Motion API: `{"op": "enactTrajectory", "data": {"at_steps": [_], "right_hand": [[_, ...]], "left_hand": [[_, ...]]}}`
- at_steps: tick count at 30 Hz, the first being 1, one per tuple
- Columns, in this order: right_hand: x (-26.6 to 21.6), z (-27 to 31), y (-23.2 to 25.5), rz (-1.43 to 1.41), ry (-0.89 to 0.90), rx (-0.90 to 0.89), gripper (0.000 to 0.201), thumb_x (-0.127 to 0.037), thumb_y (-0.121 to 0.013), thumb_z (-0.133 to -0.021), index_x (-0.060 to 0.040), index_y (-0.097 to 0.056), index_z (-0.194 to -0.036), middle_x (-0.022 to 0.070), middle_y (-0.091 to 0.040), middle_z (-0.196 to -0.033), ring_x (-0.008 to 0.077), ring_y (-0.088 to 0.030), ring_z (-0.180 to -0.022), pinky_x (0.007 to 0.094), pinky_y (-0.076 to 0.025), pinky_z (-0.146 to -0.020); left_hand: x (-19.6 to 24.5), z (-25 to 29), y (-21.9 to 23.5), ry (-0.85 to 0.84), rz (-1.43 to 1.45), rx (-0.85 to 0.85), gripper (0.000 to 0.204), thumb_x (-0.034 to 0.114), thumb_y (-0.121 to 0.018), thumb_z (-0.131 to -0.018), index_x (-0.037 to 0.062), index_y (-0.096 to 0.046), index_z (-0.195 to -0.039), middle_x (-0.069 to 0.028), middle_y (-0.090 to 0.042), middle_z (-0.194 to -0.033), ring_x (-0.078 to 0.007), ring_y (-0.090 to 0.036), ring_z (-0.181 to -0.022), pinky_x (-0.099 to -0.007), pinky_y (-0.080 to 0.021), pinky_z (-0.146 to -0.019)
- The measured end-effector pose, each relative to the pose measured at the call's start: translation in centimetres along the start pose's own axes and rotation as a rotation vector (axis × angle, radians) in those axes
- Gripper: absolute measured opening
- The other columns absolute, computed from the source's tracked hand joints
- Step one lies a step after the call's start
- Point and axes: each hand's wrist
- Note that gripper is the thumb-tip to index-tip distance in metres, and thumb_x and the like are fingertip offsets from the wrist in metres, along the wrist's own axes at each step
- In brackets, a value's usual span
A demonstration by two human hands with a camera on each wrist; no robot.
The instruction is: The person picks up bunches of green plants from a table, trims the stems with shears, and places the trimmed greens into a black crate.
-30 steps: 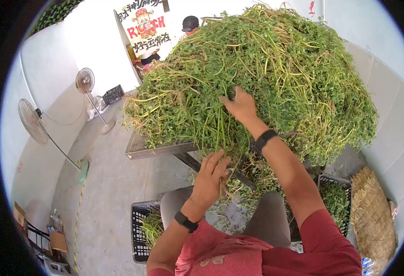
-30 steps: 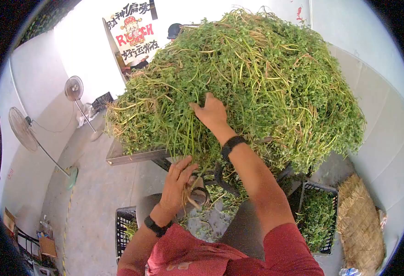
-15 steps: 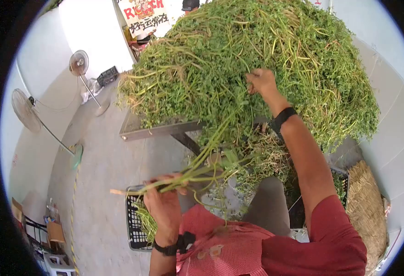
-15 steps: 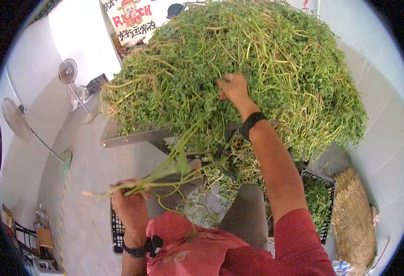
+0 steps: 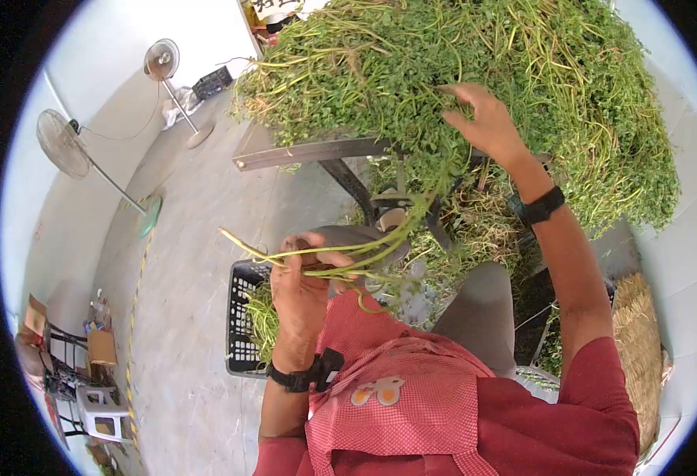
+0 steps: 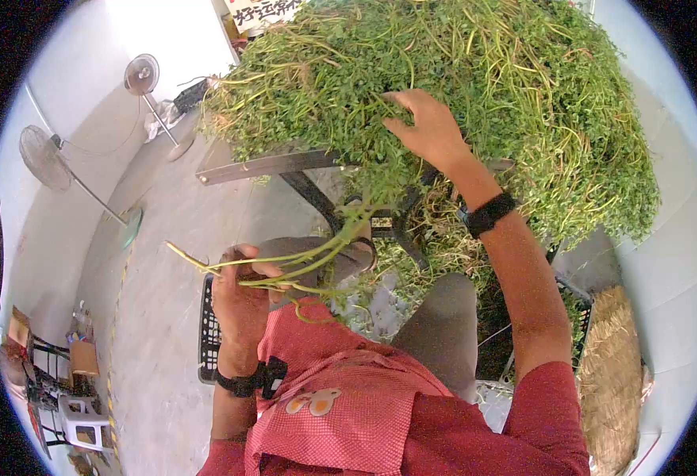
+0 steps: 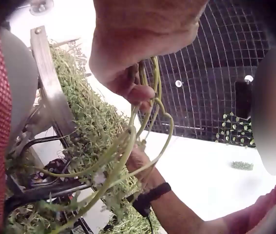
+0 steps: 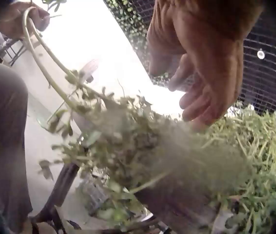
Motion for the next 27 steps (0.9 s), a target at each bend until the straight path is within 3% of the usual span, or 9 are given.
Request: {"op": "enactTrajectory", "data": {"at_steps": [2, 6, 9, 11, 13, 15, 17, 22, 27], "right_hand": [[-2.1, 1.6, -0.1, -0.109, 0.079, 0.005, 0.034, -0.026, -0.061, -0.082, -0.0043, -0.061, -0.108, 0.0141, -0.063, -0.101, 0.0271, -0.061, -0.095, 0.0358, -0.048, -0.082], [-9.8, 6.9, -1.1, -0.765, -0.034, -0.478, 0.030, -0.026, -0.057, -0.086, -0.0019, -0.063, -0.103, 0.0075, -0.066, -0.082, 0.0071, -0.056, -0.076, 0.0272, -0.047, -0.069], [-12.7, 11.2, -3.2, -0.843, 0.001, -0.570, 0.029, -0.025, -0.058, -0.086, -0.0007, -0.064, -0.100, 0.0057, -0.064, -0.075, 0.0066, -0.055, -0.072, 0.0245, -0.046, -0.065], [-13.5, 12.9, -4.0, -0.738, -0.159, -0.654, 0.028, -0.024, -0.058, -0.086, 0.0010, -0.064, -0.099, 0.0044, -0.064, -0.076, 0.0044, -0.054, -0.071, 0.0212, -0.044, -0.064], [-13.2, 14.3, -4.7, -0.776, -0.244, -0.616, 0.027, -0.021, -0.058, -0.087, 0.0021, -0.064, -0.098, 0.0046, -0.064, -0.078, 0.0051, -0.055, -0.072, 0.0213, -0.045, -0.065], [-12.9, 15.6, -5.7, -0.818, -0.340, -0.573, 0.025, -0.019, -0.058, -0.088, 0.0033, -0.064, -0.098, 0.0047, -0.064, -0.080, 0.0059, -0.056, -0.073, 0.0214, -0.046, -0.066], [-12.8, 16.8, -6.5, -1.188, -0.490, -0.357, 0.023, -0.016, -0.060, -0.087, 0.0038, -0.065, -0.097, 0.0049, -0.066, -0.084, 0.0108, -0.060, -0.072, 0.0247, -0.047, -0.066], [-11.4, 17.9, -5.8, -1.085, -0.511, -0.402, 0.022, -0.015, -0.058, -0.088, 0.0045, -0.065, -0.095, 0.0059, -0.066, -0.085, 0.0109, -0.060, -0.073, 0.0247, -0.048, -0.068], [-10.5, 17.9, -5.6, -1.023, -0.437, -0.527, 0.021, -0.014, -0.058, -0.087, 0.0025, -0.063, -0.100, -0.0010, -0.060, -0.075, 0.0041, -0.052, -0.069, 0.0207, -0.043, -0.061]], "left_hand": [[0.5, 0.6, 0.0, 0.033, -0.018, 0.014, 0.034, 0.035, -0.039, -0.095, 0.0029, -0.047, -0.102, -0.0148, -0.063, -0.073, -0.0241, -0.062, -0.059, -0.0273, -0.047, -0.048], [-0.2, 1.2, 0.3, 0.112, -0.016, 0.003, 0.032, 0.034, -0.038, -0.095, 0.0028, -0.046, -0.102, -0.0162, -0.063, -0.075, -0.0244, -0.062, -0.060, -0.0267, -0.046, -0.049], [-0.5, 1.6, 0.4, 0.106, 0.035, -0.076, 0.032, 0.031, -0.036, -0.096, 0.0019, -0.048, -0.103, -0.0176, -0.064, -0.079, -0.0233, -0.062, -0.060, -0.0251, -0.045, -0.048], [-0.1, 1.9, 0.3, 0.203, -0.101, -0.099, 0.030, 0.028, -0.035, -0.097, 0.0016, -0.048, -0.103, -0.0167, -0.064, -0.078, -0.0208, -0.062, -0.059, -0.0229, -0.043, -0.044], [-0.6, 2.2, 0.2, 0.167, -0.053, -0.087, 0.027, 0.025, -0.035, -0.098, 0.0022, -0.049, -0.101, -0.0145, -0.064, -0.075, -0.0172, -0.061, -0.056, -0.0203, -0.040, -0.041], [-0.7, 2.3, 0.6, 0.263, -0.171, -0.075, 0.027, 0.026, -0.038, -0.097, 0.0028, -0.051, -0.099, -0.0119, -0.064, -0.071, -0.0140, -0.060, -0.053, -0.0194, -0.040, -0.040], [-0.5, 2.3, 0.9, 0.249, -0.125, -0.087, 0.025, 0.026, -0.043, -0.096, 0.0035, -0.053, -0.094, -0.0095, -0.064, -0.069, -0.0114, -0.059, -0.051, -0.0187, -0.039, -0.039], [-0.8, 3.4, 0.9, 0.241, -0.156, -0.128, 0.026, 0.023, -0.049, -0.093, 0.0013, -0.057, -0.105, -0.0079, -0.064, -0.076, -0.0116, -0.061, -0.059, -0.0177, -0.041, -0.043], [-1.5, 3.1, 0.4, 0.252, -0.131, -0.197, 0.026, 0.019, -0.053, -0.092, 0.0000, -0.057, -0.109, -0.0062, -0.063, -0.081, -0.0110, -0.061, -0.062, -0.0177, -0.042, -0.047]]}}
Point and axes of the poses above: each hand's wrist, its own z-axis away from the middle knuckle, its own y-axis out of the back of the hand, x = y × z
